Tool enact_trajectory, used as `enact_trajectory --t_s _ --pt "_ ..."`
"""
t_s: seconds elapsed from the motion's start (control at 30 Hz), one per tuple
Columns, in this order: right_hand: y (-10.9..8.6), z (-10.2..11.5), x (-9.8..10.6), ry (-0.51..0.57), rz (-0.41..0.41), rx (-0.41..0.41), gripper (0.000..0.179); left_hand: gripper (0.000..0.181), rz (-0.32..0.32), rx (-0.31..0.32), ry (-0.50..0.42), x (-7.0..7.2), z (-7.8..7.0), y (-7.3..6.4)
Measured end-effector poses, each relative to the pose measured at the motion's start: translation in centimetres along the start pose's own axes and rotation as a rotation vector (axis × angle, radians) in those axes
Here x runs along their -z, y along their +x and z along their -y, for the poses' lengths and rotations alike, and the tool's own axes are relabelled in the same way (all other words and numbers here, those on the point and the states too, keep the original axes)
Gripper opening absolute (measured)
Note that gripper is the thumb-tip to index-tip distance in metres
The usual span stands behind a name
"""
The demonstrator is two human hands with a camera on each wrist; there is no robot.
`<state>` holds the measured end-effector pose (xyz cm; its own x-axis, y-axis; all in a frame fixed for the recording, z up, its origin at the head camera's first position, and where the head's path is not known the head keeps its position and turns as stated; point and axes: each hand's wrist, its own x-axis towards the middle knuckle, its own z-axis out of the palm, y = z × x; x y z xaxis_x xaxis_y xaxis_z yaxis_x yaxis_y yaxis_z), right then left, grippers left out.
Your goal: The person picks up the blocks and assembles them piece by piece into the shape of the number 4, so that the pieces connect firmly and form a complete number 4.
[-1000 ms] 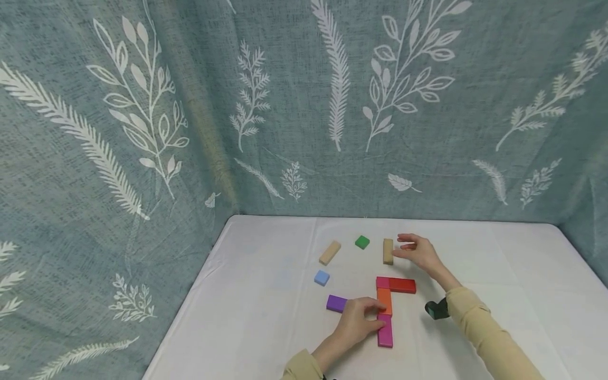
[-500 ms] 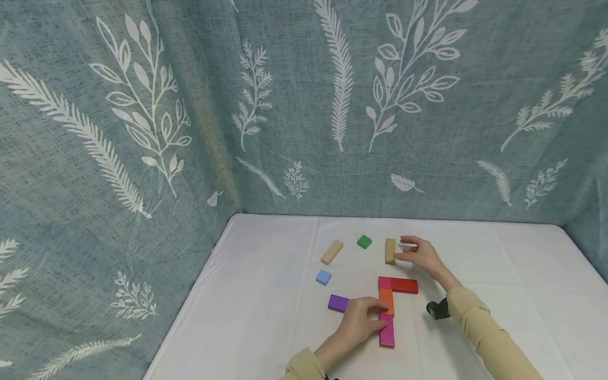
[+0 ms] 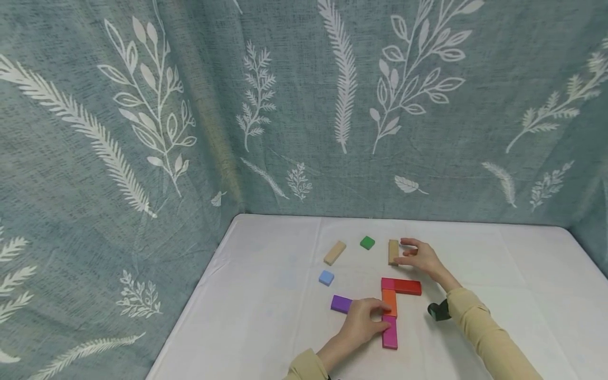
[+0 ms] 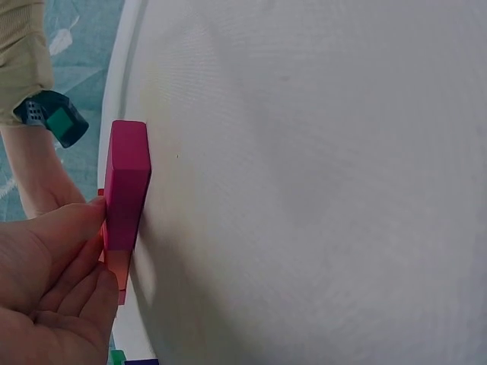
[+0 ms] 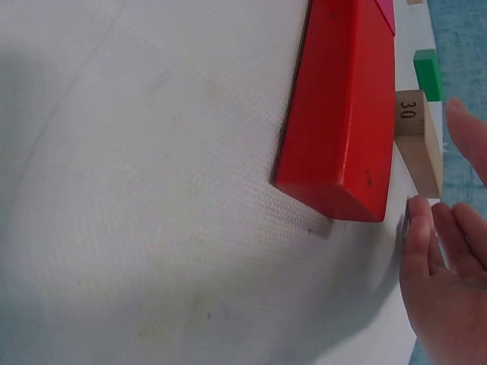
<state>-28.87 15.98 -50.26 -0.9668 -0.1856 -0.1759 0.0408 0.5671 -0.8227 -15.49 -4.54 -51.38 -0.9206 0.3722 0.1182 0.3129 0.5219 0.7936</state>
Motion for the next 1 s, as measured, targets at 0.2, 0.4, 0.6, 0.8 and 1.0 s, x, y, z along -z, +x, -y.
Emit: enact_trajectory --t_s 0.2,0.4,0.6,0.8,1.0 --pt "0.11 -0.06 0.07 -0.030 0.024 0.011 0.072 0.025 0.006 0.022 -0.006 0.01 -0.13 0.02" --pt "0.31 0.02 0.25 -0.064 0.057 0.006 0.077 0.025 0.011 0.033 -0.003 0.06 -0.11 0.01" --pt "0.47 -0.28 0.33 -0.071 0.076 0.022 0.080 0.026 0.010 0.022 -0.003 0.00 -0.04 0.03" --pt "0.60 -0.33 0.57 -0.072 0.094 0.020 0.081 0.026 0.009 0.023 0.000 0.07 -0.28 -0.06" --pt "0.72 -0.25 0.58 -0.082 0.104 0.029 0.080 0.026 0.012 0.026 -0.001 0.14 -0.39 -0.14"
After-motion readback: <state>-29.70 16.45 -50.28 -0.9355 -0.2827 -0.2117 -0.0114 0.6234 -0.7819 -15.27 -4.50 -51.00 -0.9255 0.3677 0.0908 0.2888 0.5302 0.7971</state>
